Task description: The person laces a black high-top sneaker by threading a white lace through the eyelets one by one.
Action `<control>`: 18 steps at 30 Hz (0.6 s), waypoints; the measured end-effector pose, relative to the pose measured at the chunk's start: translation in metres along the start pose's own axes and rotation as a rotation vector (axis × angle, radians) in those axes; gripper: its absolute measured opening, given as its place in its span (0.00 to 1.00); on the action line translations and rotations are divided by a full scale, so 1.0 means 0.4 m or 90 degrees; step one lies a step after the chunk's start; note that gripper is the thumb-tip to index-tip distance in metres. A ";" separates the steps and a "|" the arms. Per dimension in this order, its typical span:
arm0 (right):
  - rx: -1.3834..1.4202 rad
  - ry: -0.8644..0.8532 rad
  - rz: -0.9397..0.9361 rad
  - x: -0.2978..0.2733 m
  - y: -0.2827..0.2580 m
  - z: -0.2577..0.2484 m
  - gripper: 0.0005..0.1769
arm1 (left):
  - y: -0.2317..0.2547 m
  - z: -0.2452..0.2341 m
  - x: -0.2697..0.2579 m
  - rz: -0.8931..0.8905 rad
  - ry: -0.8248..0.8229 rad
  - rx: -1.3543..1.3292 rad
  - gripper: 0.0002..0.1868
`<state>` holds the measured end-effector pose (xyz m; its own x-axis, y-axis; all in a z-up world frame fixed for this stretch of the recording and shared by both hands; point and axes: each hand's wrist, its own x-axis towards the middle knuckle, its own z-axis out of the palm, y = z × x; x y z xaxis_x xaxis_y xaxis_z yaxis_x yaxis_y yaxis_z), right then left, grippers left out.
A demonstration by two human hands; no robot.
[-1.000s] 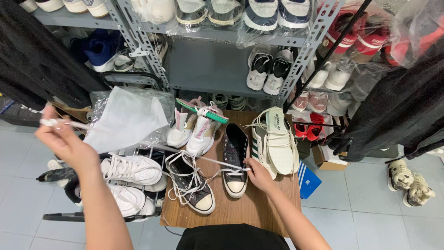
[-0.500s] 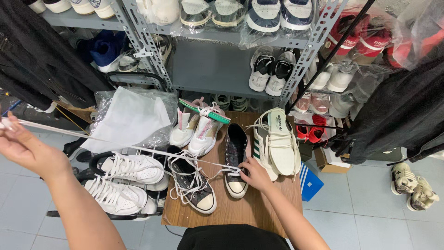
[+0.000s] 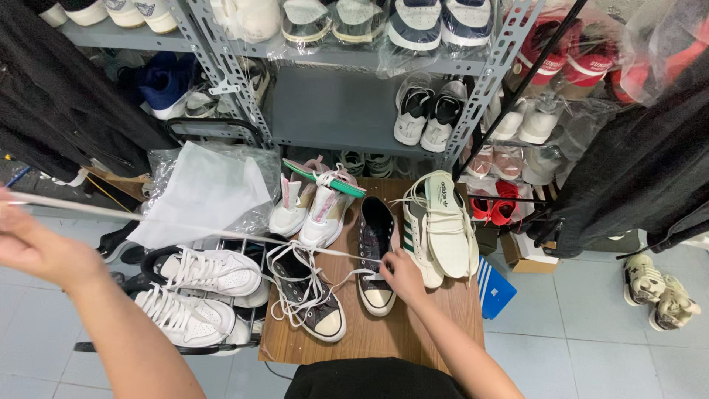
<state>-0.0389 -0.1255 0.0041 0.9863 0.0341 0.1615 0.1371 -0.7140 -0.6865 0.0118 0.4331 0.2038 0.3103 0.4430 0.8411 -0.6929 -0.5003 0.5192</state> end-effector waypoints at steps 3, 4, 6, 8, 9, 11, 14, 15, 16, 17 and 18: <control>0.205 0.122 0.056 0.020 0.024 0.003 0.05 | 0.114 0.110 -0.025 -0.081 -0.063 -0.020 0.12; 0.273 0.161 0.064 0.036 0.034 -0.007 0.05 | 0.137 0.142 -0.044 -0.117 -0.087 -0.023 0.11; 0.444 0.200 0.110 0.056 0.053 -0.047 0.07 | 0.159 0.200 -0.097 -0.213 -0.142 -0.006 0.10; 0.591 0.217 0.141 0.072 0.059 -0.105 0.11 | 0.152 0.268 -0.169 -0.354 -0.194 -0.061 0.05; 0.635 0.235 0.133 0.082 0.060 -0.143 0.13 | 0.152 0.295 -0.218 -0.435 -0.260 -0.048 0.07; 0.660 0.218 0.132 0.095 0.045 -0.213 0.16 | 0.165 0.344 -0.325 -0.522 -0.451 0.068 0.11; 0.618 0.113 0.153 0.096 -0.011 -0.284 0.19 | 0.236 0.447 -0.514 -0.595 -0.674 0.160 0.27; 0.616 0.079 0.159 0.100 -0.037 -0.293 0.20 | 0.272 0.466 -0.573 -0.626 -0.754 0.236 0.33; 0.614 0.045 0.165 0.103 -0.062 -0.300 0.21 | 0.314 0.493 -0.638 -0.477 -0.747 0.259 0.35; 0.612 0.022 0.153 0.102 -0.086 -0.305 0.21 | 0.360 0.503 -0.699 -0.330 -0.735 0.280 0.37; 0.609 -0.001 0.140 0.100 -0.109 -0.309 0.22 | 0.383 0.524 -0.747 -0.299 -0.758 0.289 0.39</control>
